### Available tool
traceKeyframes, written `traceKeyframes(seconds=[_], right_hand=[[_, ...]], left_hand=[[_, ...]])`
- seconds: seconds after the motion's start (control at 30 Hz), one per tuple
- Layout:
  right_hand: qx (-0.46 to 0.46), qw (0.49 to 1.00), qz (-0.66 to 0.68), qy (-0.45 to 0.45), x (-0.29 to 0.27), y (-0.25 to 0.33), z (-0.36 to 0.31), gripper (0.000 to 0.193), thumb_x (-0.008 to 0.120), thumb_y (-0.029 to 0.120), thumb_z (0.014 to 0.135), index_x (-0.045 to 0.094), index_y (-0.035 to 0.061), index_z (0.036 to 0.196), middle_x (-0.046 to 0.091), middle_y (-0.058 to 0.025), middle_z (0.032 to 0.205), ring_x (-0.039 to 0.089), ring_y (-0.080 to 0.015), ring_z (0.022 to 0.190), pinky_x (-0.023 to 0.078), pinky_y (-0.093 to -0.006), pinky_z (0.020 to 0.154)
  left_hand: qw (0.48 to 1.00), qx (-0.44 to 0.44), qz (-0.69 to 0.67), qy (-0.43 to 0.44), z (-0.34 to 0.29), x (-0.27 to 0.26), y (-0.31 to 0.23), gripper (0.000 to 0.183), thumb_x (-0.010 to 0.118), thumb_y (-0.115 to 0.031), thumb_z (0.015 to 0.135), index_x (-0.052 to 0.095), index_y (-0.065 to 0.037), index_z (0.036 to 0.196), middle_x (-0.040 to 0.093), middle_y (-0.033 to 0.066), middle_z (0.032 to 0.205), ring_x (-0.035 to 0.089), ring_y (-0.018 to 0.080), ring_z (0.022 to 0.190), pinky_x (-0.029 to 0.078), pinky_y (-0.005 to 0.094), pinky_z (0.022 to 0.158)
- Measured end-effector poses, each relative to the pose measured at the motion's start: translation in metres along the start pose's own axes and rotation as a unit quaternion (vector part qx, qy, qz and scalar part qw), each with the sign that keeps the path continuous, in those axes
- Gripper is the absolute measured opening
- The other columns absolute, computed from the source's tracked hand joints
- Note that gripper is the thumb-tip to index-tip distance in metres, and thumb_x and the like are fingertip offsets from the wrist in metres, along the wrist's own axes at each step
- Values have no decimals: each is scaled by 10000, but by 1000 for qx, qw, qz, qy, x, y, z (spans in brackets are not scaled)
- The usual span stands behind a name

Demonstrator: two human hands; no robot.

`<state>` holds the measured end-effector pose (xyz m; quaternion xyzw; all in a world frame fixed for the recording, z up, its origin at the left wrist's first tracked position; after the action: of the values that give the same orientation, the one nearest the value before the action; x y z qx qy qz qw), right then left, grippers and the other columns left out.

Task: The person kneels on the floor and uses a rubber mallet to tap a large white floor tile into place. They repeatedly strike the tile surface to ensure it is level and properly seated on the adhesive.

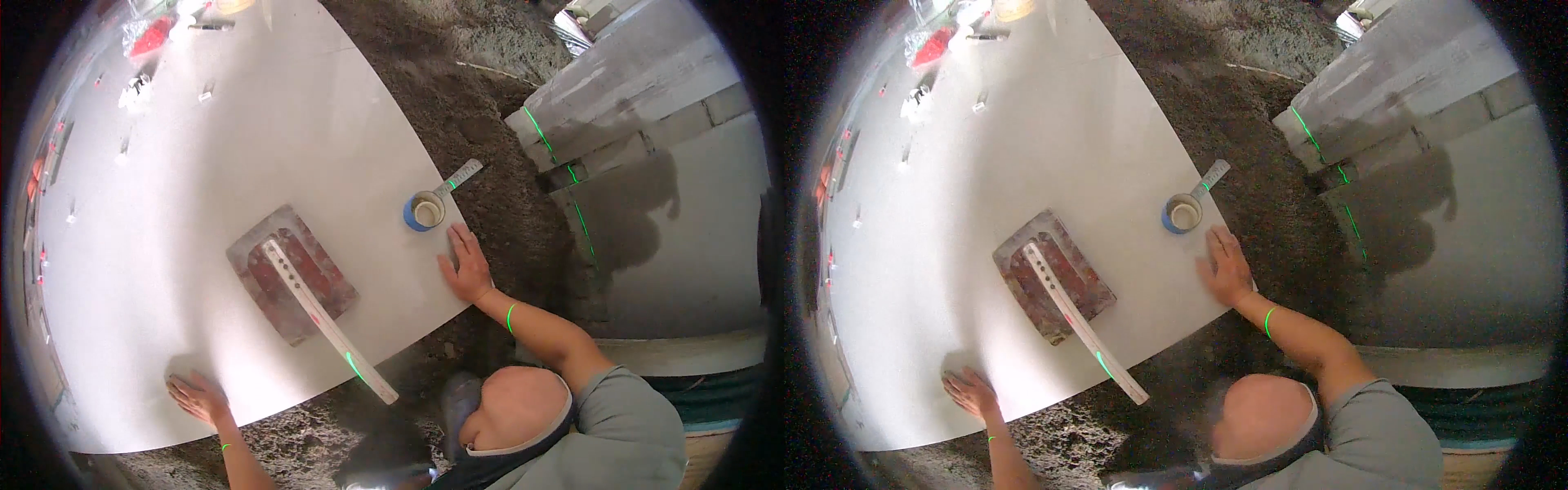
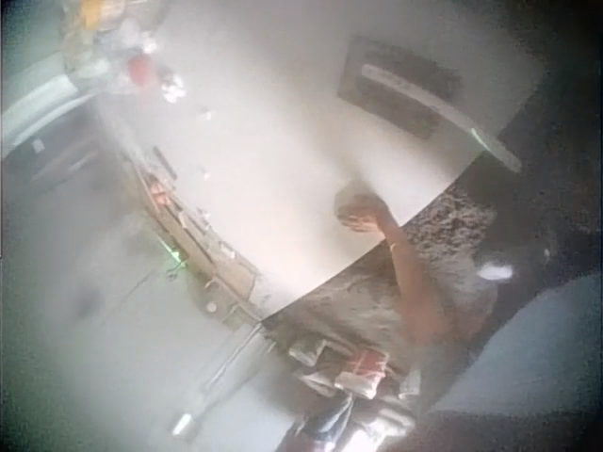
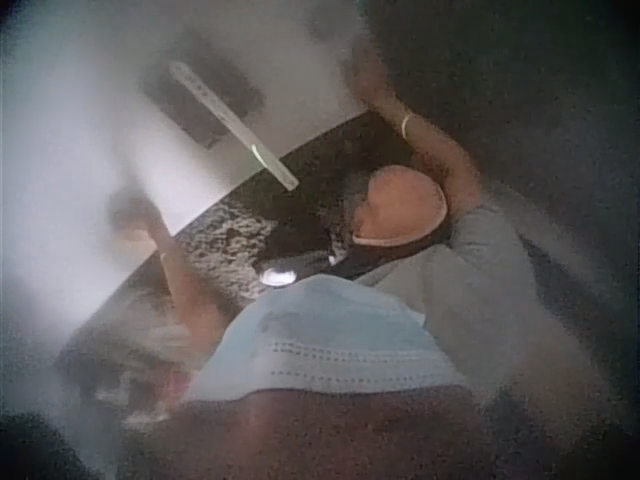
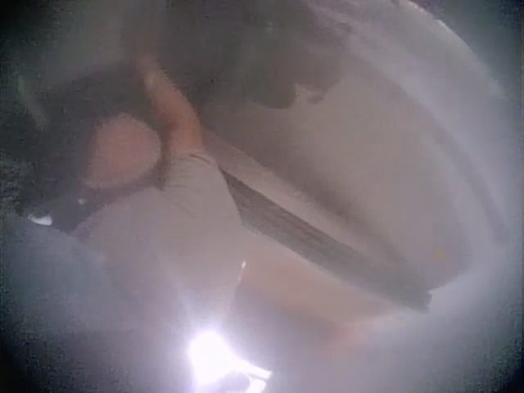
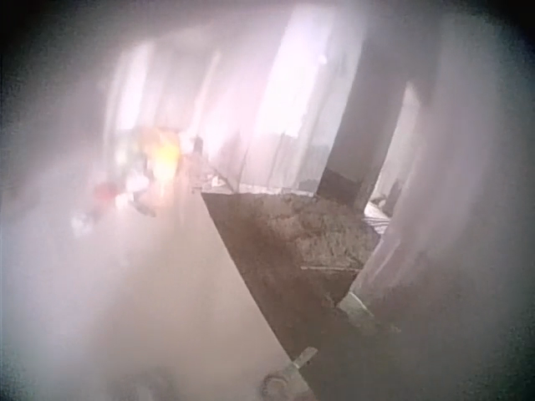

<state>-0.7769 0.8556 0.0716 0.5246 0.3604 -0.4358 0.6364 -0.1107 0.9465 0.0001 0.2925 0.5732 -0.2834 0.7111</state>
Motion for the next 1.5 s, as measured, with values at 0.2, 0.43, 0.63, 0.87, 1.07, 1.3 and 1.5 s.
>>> traceKeyframes(seconds=[0.2,0.43,0.63,0.87,1.07,1.3,1.5], right_hand=[[1,1000,-15,-9,7,-13,-6,588,635,245,914,473,-39,1402,446,-215,1470,393,-391,1390,306,-470,1175],[-4,1000,-5,13,10,-10,-5,580,611,205,923,445,-39,1422,418,-231,1497,371,-413,1405,303,-478,1173],[23,997,37,67,5,-15,-1,573,600,186,928,435,-30,1433,403,-221,1500,382,-411,1390,329,-475,1155],[14,998,-48,25,17,-16,-8,603,565,235,938,415,-39,1453,404,-232,1509,372,-398,1410,309,-442,1172],[9,999,-38,7,15,-20,-12,576,627,210,907,478,-12,1417,440,-216,1487,412,-388,1385,340,-444,1156],[-31,999,-21,12,6,-10,-7,578,619,226,919,442,-36,1403,399,-205,1479,386,-408,1366,338,-472,1145],[-31,999,-19,13,5,-11,-5,592,619,218,908,438,-43,1407,413,-223,1467,387,-426,1366,336,-484,1144]], left_hand=[[994,-39,54,84,0,-5,-11,701,339,-510,1049,220,-70,1582,189,139,1651,191,307,1519,164,446,1240],[992,-67,-22,103,-6,-32,-22,737,280,-556,1029,187,-93,1594,148,107,1669,114,298,1539,121,487,1236],[983,-146,-47,99,-14,-44,-22,722,357,-563,1004,248,-152,1587,190,106,1660,146,300,1532,130,504,1231],[994,-101,-34,29,-13,-20,-7,694,391,-541,1005,315,-138,1565,262,137,1631,217,346,1509,177,528,1216],[998,-45,36,-19,-13,-9,-4,671,398,-571,1006,406,-143,1523,384,157,1564,355,406,1426,288,583,1145],[998,-58,-6,-12,-4,5,7,728,310,-665,999,389,-179,1535,343,106,1593,309,338,1464,255,518,1177],[1000,-19,9,-23,-2,18,23,698,337,-633,1011,369,-189,1548,378,101,1571,334,282,1458,267,505,1172]])
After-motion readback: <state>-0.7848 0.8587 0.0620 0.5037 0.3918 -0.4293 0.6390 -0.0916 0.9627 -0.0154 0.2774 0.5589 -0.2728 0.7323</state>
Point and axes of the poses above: each hand's wrist, its own z-axis towards the middle knuckle, its own x-axis out of the palm, y = z × x, the point moved 6 cm from there along z, towards the middle knuckle
